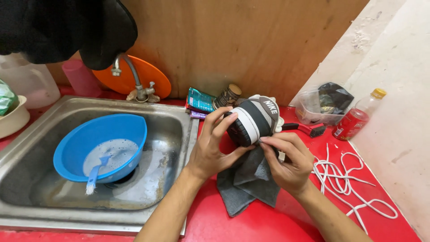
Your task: The person is finishing the restoration of a shoe by wiping it down with a cloth and using a brush to clean it.
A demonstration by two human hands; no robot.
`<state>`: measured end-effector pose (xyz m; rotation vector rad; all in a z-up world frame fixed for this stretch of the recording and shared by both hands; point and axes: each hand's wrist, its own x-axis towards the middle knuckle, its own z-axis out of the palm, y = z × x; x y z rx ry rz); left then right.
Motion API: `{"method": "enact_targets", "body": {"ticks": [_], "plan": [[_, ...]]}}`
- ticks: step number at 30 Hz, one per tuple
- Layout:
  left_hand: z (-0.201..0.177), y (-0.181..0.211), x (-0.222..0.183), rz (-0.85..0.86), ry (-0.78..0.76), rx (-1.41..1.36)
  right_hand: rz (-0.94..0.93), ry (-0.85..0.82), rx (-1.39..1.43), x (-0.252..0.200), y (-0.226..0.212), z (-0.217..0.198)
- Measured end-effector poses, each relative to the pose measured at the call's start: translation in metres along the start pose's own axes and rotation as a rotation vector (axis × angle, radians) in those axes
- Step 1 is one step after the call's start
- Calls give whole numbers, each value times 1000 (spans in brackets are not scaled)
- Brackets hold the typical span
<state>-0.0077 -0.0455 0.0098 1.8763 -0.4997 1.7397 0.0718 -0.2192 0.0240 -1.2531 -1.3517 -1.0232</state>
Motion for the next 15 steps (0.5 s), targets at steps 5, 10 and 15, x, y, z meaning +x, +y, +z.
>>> {"method": "enact_targets", "body": {"ticks": [5,10,15], "plan": [[3,-2,-1,70,-58,5,6,41,2,4,2,-7],[1,-3,-2,71,-81,17,31,8,51,8,1,-6],[-4,-2,2,-8,-58,-12,10,-48,-5,7,2,-2]]}}
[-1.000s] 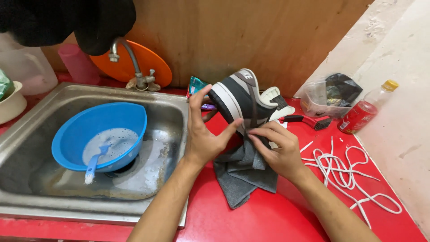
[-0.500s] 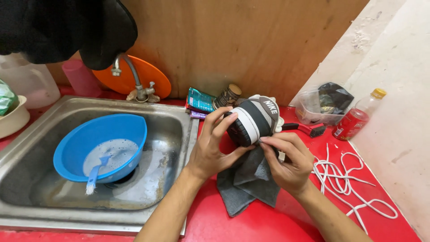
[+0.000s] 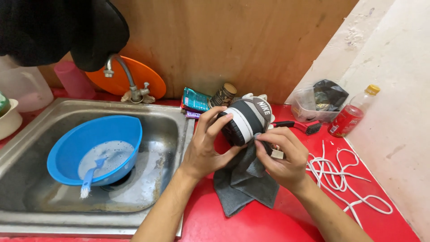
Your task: The person is finishing the restoration of a shoe by wiping it down with a cloth and using a brush to clean it.
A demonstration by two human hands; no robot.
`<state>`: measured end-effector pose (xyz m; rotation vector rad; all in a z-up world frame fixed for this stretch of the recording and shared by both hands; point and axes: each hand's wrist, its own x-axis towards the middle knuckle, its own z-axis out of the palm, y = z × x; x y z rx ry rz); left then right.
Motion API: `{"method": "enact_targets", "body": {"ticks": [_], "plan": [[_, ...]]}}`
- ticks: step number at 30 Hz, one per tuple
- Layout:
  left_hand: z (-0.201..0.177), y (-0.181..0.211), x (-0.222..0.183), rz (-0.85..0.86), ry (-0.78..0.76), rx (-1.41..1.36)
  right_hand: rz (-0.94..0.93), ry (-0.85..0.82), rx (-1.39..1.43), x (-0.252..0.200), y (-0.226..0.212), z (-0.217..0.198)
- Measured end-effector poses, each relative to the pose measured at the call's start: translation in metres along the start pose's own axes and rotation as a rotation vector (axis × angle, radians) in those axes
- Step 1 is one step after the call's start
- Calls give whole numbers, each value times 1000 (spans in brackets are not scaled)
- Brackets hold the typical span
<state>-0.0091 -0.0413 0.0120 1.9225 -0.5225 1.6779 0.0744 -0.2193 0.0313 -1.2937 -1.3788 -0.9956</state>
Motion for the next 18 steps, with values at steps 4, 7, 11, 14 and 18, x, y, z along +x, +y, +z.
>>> {"method": "enact_targets", "body": {"ticks": [4,7,11,14,18], "plan": [[0,3,1,3,-23,8,34,27,2,-2,-3,-2],[0,2,0,7,-34,18,36,6,-26,-1,-7,-4],[0,-2,-2,47,-90,32,116,4,44,5,-13,-6],[0,-4,-4,45,-97,33,176,-8,80,4,-12,-4],[-1,-8,-5,27,-115,14,125,-33,-34,-1,-8,0]]}}
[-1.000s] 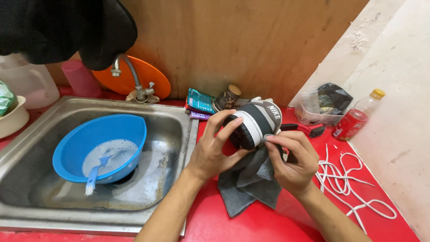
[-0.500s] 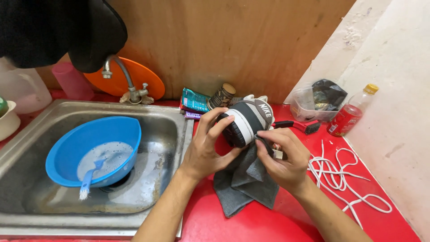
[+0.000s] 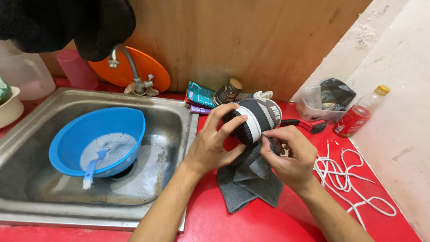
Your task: The person is finishing the restoration of a shoe by wiping it down with a cloth and using a brush to clean it.
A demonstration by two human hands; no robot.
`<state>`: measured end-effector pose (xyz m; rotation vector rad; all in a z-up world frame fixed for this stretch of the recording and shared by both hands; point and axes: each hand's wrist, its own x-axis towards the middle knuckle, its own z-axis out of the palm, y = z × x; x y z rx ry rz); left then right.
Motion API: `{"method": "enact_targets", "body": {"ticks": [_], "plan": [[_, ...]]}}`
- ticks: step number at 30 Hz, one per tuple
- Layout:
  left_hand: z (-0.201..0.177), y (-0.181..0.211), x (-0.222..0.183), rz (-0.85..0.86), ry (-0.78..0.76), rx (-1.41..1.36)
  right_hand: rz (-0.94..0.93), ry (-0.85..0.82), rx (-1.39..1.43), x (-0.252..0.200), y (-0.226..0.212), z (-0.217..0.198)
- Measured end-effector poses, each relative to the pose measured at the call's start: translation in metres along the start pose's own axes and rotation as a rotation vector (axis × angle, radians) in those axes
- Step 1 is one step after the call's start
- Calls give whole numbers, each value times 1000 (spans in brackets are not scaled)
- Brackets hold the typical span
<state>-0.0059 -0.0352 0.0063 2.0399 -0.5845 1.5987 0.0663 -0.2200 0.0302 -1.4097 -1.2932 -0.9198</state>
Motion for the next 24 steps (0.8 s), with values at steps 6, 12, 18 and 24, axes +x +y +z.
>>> {"method": "enact_targets", "body": {"ticks": [6,12,18,24], "plan": [[1,-4,-2,-4,-50,16,-24,-12,-40,-4,4,2],[-3,-5,-2,-60,-22,1,-46,-17,-44,-9,10,10],[-2,-6,-3,-46,-35,5,25,6,41,-11,5,9],[-3,-11,-5,-62,-23,4,33,-23,34,-10,6,14]]}}
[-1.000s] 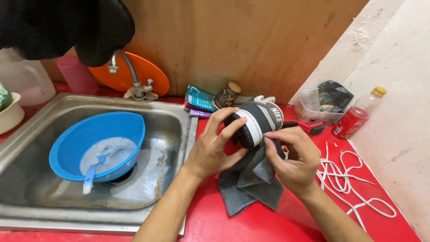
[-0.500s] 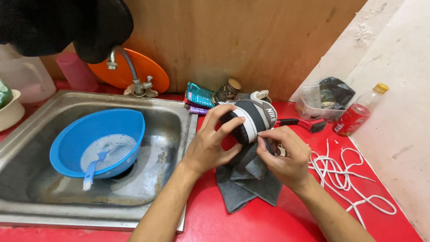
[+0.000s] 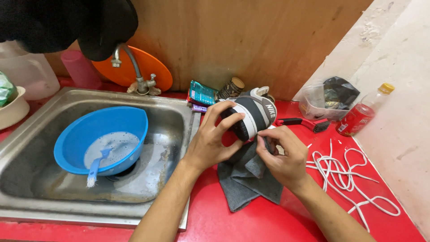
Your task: The person is finishing the restoration of a shoe by wiping it down with a cloth and using a brush to clean it.
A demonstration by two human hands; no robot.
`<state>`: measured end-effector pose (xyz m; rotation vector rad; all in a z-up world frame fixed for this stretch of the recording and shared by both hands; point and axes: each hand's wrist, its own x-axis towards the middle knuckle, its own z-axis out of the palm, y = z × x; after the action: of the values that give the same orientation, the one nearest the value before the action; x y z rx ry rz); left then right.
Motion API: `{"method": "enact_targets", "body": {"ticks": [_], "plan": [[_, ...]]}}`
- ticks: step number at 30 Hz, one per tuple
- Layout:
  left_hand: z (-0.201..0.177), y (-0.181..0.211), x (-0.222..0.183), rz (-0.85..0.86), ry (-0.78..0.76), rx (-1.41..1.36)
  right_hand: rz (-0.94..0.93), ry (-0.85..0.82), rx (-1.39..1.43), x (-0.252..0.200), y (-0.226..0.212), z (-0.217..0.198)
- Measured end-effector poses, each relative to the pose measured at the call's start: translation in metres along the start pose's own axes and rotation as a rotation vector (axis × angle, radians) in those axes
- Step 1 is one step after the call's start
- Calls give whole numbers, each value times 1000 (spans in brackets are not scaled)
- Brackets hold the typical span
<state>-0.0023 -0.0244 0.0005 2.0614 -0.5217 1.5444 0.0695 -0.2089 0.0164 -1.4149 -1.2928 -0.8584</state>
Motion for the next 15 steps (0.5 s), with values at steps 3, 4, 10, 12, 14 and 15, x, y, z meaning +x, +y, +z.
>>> {"method": "enact_targets", "body": {"ticks": [3,4,10,12,14,15], "plan": [[-3,0,2,2,-8,3,-18,-23,-20,-5,6,4],[-1,1,3,6,-9,-1,-18,-19,-24,-4,4,0],[1,5,0,5,-26,1,33,14,14,-4,1,-3],[-1,1,0,-1,-28,11,29,11,14,-6,3,2],[-2,2,2,-4,-25,5,31,4,11,-5,4,3],[-3,3,3,-13,-20,4,34,-10,14,-4,4,3]]}}
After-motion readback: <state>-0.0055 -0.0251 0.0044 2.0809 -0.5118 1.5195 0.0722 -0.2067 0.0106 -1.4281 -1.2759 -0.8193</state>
